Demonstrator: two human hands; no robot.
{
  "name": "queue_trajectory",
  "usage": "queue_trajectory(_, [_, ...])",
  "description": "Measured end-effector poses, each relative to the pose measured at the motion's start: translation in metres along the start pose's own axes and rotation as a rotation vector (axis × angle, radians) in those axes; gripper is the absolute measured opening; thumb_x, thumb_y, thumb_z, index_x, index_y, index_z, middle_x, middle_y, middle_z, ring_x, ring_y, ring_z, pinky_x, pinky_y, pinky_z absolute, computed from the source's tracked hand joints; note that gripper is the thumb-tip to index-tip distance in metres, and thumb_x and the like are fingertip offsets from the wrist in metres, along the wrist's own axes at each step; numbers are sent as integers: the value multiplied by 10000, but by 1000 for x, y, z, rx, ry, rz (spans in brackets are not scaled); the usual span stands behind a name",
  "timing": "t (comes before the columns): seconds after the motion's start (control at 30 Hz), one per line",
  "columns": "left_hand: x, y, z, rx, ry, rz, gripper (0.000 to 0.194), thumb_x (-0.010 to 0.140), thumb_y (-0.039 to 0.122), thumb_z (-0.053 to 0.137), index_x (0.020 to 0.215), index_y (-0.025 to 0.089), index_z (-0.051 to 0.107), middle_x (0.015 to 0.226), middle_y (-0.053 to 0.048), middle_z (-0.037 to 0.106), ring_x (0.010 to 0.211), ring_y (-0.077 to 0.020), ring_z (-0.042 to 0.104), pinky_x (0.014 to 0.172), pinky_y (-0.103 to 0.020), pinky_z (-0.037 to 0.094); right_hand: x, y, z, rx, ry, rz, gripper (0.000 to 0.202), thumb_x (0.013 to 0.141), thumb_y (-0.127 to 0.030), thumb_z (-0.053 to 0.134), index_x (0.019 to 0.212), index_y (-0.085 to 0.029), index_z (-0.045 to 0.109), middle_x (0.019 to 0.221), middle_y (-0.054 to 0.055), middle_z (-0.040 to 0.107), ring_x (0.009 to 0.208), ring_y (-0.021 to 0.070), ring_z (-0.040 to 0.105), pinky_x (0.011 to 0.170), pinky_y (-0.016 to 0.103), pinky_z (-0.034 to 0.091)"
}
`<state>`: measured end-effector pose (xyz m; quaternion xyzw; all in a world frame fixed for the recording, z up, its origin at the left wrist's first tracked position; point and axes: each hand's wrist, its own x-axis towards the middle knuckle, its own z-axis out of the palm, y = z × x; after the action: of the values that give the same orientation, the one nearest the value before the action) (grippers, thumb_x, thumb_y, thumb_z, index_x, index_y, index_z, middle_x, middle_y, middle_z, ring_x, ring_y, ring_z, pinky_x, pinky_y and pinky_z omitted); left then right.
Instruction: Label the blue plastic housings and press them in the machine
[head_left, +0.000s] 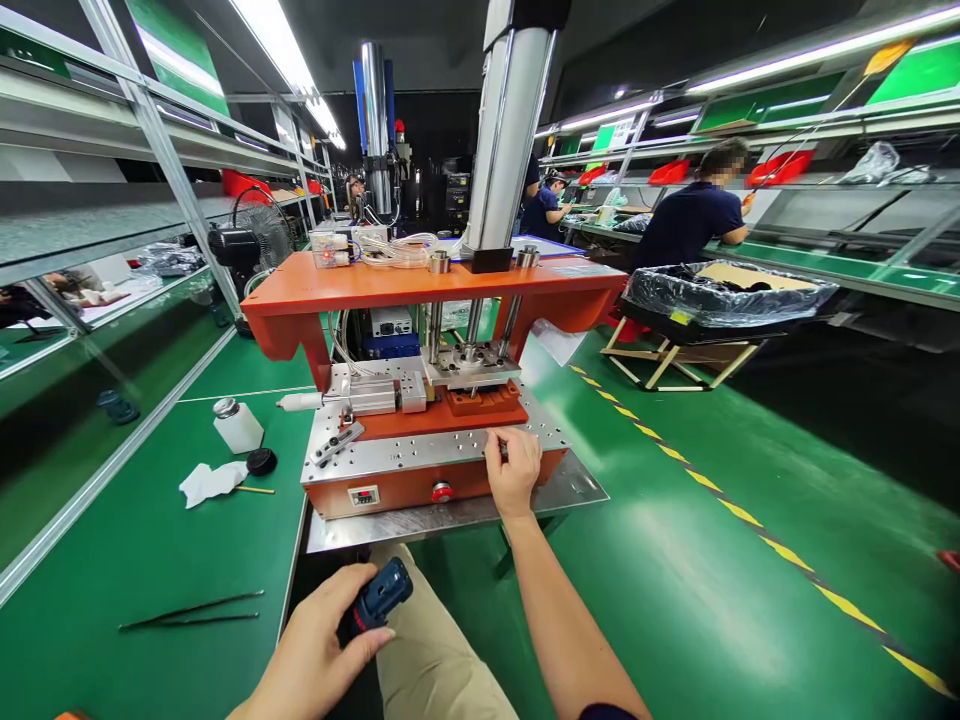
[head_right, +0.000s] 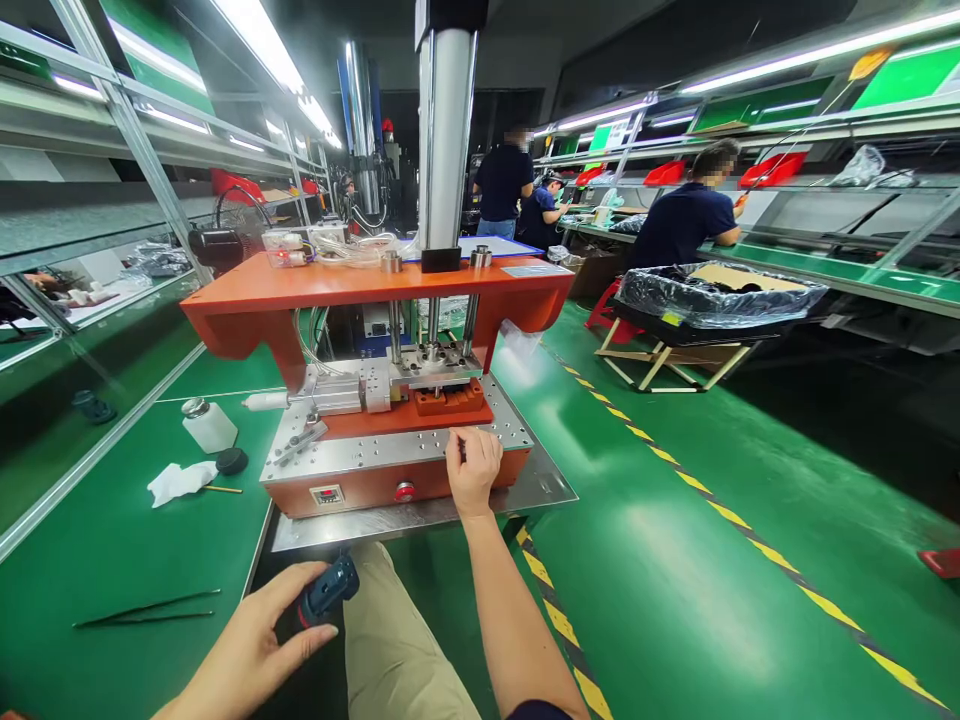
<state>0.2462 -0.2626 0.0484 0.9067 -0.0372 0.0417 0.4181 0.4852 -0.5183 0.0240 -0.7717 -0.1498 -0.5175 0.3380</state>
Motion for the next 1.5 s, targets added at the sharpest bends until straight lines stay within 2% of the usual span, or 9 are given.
queue_trajectory(0.5, [-1, -1, -3, 62, -19, 50, 446, 869, 516, 698, 1256, 299, 663, 1277, -51, 699, 1156, -226, 682, 997, -257, 549, 0, -1, -2, 3, -1, -13, 123, 978, -215, 548, 923, -196, 656, 865, 69, 704, 847, 215, 579, 796, 343, 410])
queue_trajectory(0.83, [1, 3, -5, 138, 72, 226, 424, 871, 450, 728, 1256, 313, 617, 1203, -2, 727, 1059, -156, 716, 916, -192, 569, 0, 1, 0, -16, 31, -59, 80, 974, -204, 579, 938, -191, 649, 873, 58, 708, 850, 205, 600, 816, 339, 423])
queue_trajectory(1.03, [2, 2, -6, 167, 107, 263, 450, 870, 434, 738, 1282, 331, 589, 1215, 13, 724, 1070, -145, 714, 922, -183, 561, 1, -1, -1, -19, 39, -69, 55, 963, -168, 597, 945, -190, 644, 867, 55, 703, 840, 206, 593, 804, 337, 425])
queue_trajectory(1.27, [3, 0, -7, 139, 93, 233, 458, 856, 420, 753, 1275, 307, 608, 1209, -7, 727, 1065, -166, 717, 921, -199, 571, 1, 1, -1, -22, 31, -79, 52, 965, -174, 597, 942, -180, 643, 874, 63, 703, 835, 206, 590, 805, 338, 430])
queue_trajectory(1.5, [4, 3, -7, 63, -20, 106, 463, 836, 373, 754, 1271, 285, 621, 1247, -25, 701, 1115, -190, 686, 977, -250, 558, 0, 4, 0, -37, 32, -107, 57, 966, -183, 600, 934, -172, 645, 859, 68, 696, 826, 211, 590, 799, 337, 425])
